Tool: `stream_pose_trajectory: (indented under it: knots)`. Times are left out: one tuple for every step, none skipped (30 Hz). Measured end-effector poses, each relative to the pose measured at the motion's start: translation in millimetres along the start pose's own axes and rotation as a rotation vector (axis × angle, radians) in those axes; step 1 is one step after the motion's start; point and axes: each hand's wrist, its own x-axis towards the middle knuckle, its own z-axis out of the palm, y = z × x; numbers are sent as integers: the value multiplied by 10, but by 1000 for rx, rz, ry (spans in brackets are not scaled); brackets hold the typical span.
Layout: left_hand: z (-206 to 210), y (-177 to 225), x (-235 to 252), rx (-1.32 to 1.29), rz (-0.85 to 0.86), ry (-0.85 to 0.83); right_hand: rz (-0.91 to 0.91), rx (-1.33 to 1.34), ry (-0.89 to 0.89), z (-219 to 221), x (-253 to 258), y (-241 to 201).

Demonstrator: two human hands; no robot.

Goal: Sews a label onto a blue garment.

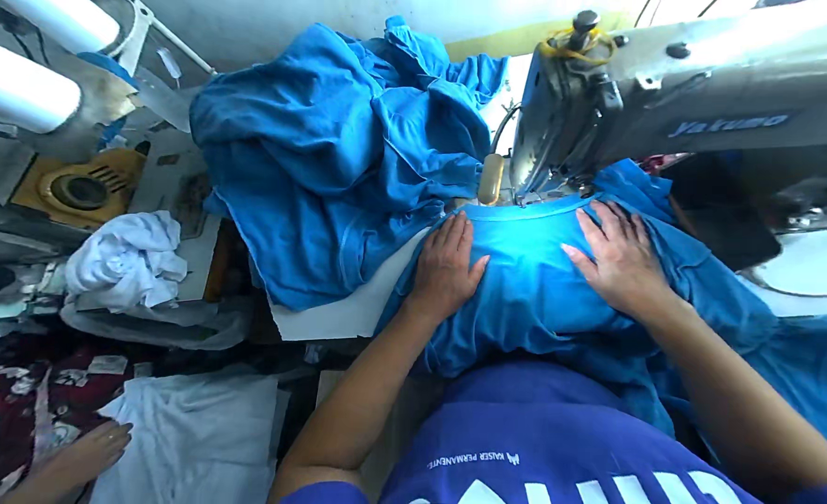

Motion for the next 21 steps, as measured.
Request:
stream_pose_trajectory:
  knots:
    - [0,-5,13,3,-6,0,-1,-5,-7,0,20,-3]
    - [-2,-13,23,4,-13,-10,-2,-9,-18,-1,45,-9]
    - [-3,-24,35,4,-19,-20,0,-11,-33,-12,75,-20]
    - [-4,-30,48,6,-23,-25,3,-14,-46,-22,108,-29]
    - [-12,-29,64,7,-29,-37,6,-18,-52,-25,141,-37]
    - [-19,-26,77,12,-36,-47,12,-21,-52,-24,170,-42]
    - [-20,-25,85,15,-39,-50,17,-24,-46,-17,188,-45]
    - [-17,-25,86,17,-40,-47,20,-28,-38,-4,192,-42]
    - [-12,-23,84,17,-42,-44,22,-30,-32,11,188,-36]
    - [-6,-21,80,16,-44,-39,26,-29,-29,20,179,-32]
    - [-3,-17,78,15,-48,-35,30,-24,-25,27,168,-28]
    - [0,-13,82,15,-52,-33,32,-20,-14,30,159,-26]
    - [-2,-8,89,13,-56,-35,32,-13,-3,34,154,-22]
    - [-1,-5,94,12,-57,-32,31,-8,7,38,151,-17]
    - [5,-5,94,16,-57,-28,33,-5,13,42,147,-12]
    - [10,-6,93,21,-56,-22,35,-4,16,45,144,-10]
    - [14,-9,90,23,-54,-15,35,-3,16,44,143,-13]
    - [18,-13,90,24,-53,-10,37,-3,16,42,144,-18]
    - [22,-17,89,24,-55,-8,37,-6,15,41,145,-23]
    - [26,-18,88,21,-58,-7,37,-9,16,39,144,-29]
    - [29,-18,88,20,-59,-7,38,-13,16,38,143,-32]
